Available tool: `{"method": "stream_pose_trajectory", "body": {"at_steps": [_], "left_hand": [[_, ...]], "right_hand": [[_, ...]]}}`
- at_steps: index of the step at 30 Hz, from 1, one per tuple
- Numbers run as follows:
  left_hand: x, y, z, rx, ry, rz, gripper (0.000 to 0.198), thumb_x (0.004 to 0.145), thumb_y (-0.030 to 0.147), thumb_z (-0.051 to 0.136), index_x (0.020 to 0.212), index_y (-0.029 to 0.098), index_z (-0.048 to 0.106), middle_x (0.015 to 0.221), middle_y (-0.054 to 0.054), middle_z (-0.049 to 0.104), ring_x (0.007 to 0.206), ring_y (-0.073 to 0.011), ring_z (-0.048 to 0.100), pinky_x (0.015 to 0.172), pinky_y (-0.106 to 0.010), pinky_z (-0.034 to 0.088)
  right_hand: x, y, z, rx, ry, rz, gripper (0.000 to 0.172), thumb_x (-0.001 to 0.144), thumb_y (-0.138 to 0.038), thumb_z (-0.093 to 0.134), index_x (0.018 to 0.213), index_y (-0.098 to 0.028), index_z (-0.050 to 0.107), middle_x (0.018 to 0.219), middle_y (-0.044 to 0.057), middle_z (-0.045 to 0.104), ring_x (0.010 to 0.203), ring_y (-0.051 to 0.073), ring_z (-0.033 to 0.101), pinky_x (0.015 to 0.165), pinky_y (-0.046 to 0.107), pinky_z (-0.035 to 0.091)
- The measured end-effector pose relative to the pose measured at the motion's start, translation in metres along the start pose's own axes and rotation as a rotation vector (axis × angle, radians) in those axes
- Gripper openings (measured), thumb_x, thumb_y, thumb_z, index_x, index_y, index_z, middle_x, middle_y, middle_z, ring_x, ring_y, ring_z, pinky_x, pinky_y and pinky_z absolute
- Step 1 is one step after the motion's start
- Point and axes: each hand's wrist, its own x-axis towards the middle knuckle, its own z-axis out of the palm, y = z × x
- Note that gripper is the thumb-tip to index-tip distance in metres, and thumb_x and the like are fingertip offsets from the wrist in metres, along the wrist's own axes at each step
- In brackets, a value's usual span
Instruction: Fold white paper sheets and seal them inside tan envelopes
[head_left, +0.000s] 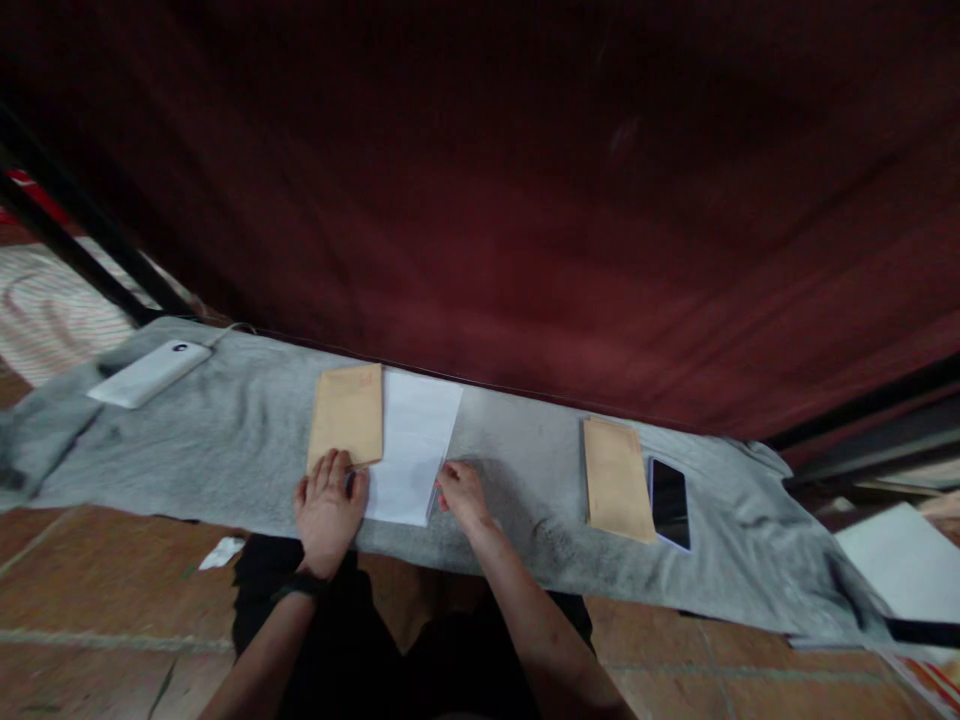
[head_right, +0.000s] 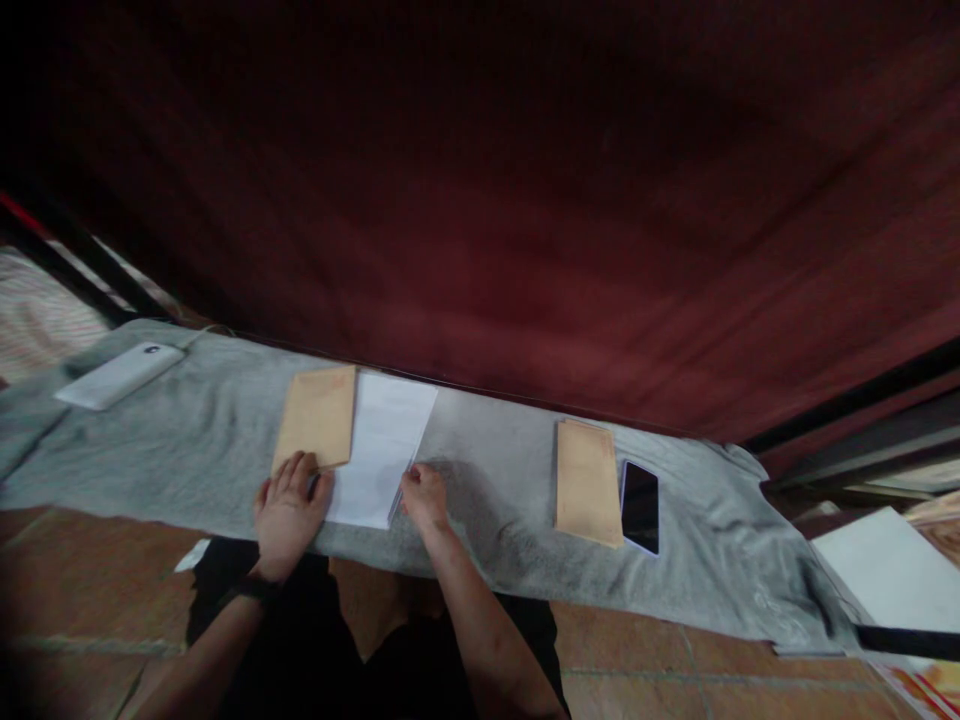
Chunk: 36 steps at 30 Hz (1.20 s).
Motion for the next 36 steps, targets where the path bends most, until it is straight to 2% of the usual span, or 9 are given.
{"method": "stream_pose_trajectory", "body": {"at_steps": [4,10,14,16,20,23,27,31,36], "left_hand": [[0.000,0.003,-0.001,-0.013,0.015,-0.003,0.054,0.099,0.041,0.038,0.143,0.013,0.052,0.149,-0.018,0.053,0.141,-0.0306,0.044,0.118,-0.049,0.025],[0.000,-0.001,-0.003,-0.048,0.032,0.003,0.053,0.099,0.042,0.038,0.143,0.015,0.052,0.148,-0.017,0.054,0.141,-0.0295,0.044,0.119,-0.049,0.024],[-0.005,0.002,-0.009,-0.109,0.053,0.008,0.052,0.101,0.043,0.036,0.144,0.016,0.050,0.152,-0.017,0.049,0.148,-0.0314,0.034,0.121,-0.057,0.018],[-0.011,0.011,-0.012,-0.188,0.061,0.069,0.054,0.101,0.043,0.036,0.147,0.017,0.047,0.155,-0.017,0.045,0.150,-0.0312,0.030,0.121,-0.057,0.019],[-0.027,0.037,-0.010,-0.395,-0.117,0.267,0.057,0.101,0.045,0.040,0.153,0.022,0.039,0.159,-0.013,0.041,0.149,-0.0270,0.034,0.121,-0.052,0.028],[-0.032,0.046,-0.004,-0.462,-0.204,0.264,0.059,0.101,0.046,0.042,0.154,0.023,0.036,0.159,-0.013,0.041,0.149,-0.0268,0.035,0.120,-0.053,0.029],[-0.026,0.044,0.000,-0.489,-0.256,0.216,0.063,0.098,0.049,0.044,0.154,0.020,0.037,0.155,-0.015,0.046,0.146,-0.0291,0.039,0.120,-0.057,0.029],[-0.015,0.047,-0.003,-0.493,-0.287,0.134,0.064,0.096,0.052,0.047,0.149,0.017,0.044,0.151,-0.015,0.052,0.140,-0.0296,0.047,0.117,-0.053,0.036],[-0.007,0.056,-0.013,-0.369,-0.198,0.161,0.055,0.097,0.041,0.045,0.141,0.011,0.052,0.140,-0.018,0.060,0.128,-0.0289,0.058,0.107,-0.044,0.048]], "right_hand": [[0.002,-0.001,-0.002,0.018,-0.011,0.058,0.023,0.075,-0.032,0.064,0.055,-0.023,0.060,0.044,-0.005,0.056,0.036,0.009,0.041,0.034,0.019,0.026],[0.001,-0.001,0.006,-0.002,0.009,0.010,0.017,0.073,-0.029,0.064,0.057,-0.025,0.067,0.047,-0.007,0.056,0.039,0.010,0.043,0.039,0.020,0.029],[0.002,-0.005,0.009,-0.005,0.010,-0.021,0.021,0.075,-0.026,0.066,0.054,-0.024,0.062,0.046,-0.008,0.051,0.042,0.010,0.045,0.041,0.020,0.031],[0.001,-0.007,0.009,0.048,-0.021,-0.046,0.022,0.075,-0.027,0.069,0.056,-0.024,0.060,0.048,-0.008,0.051,0.045,0.010,0.047,0.044,0.019,0.034],[-0.006,-0.011,0.010,0.263,-0.105,-0.086,0.022,0.079,-0.035,0.068,0.064,-0.023,0.059,0.060,-0.005,0.061,0.056,0.012,0.059,0.055,0.021,0.047],[-0.011,-0.014,0.013,0.317,-0.120,-0.101,0.025,0.083,-0.041,0.064,0.067,-0.024,0.053,0.070,-0.003,0.065,0.068,0.015,0.065,0.064,0.025,0.054],[-0.012,-0.017,0.020,0.448,-0.166,-0.044,0.026,0.075,-0.044,0.070,0.069,-0.025,0.053,0.076,0.000,0.068,0.075,0.018,0.068,0.067,0.028,0.057],[-0.011,-0.016,0.027,0.486,-0.167,-0.031,0.025,0.070,-0.043,0.072,0.070,-0.024,0.055,0.076,0.000,0.068,0.070,0.017,0.065,0.063,0.026,0.054],[-0.009,-0.016,0.025,0.304,-0.031,-0.145,0.022,0.071,-0.037,0.066,0.062,-0.023,0.052,0.057,-0.008,0.049,0.054,0.010,0.048,0.051,0.020,0.038]]}}
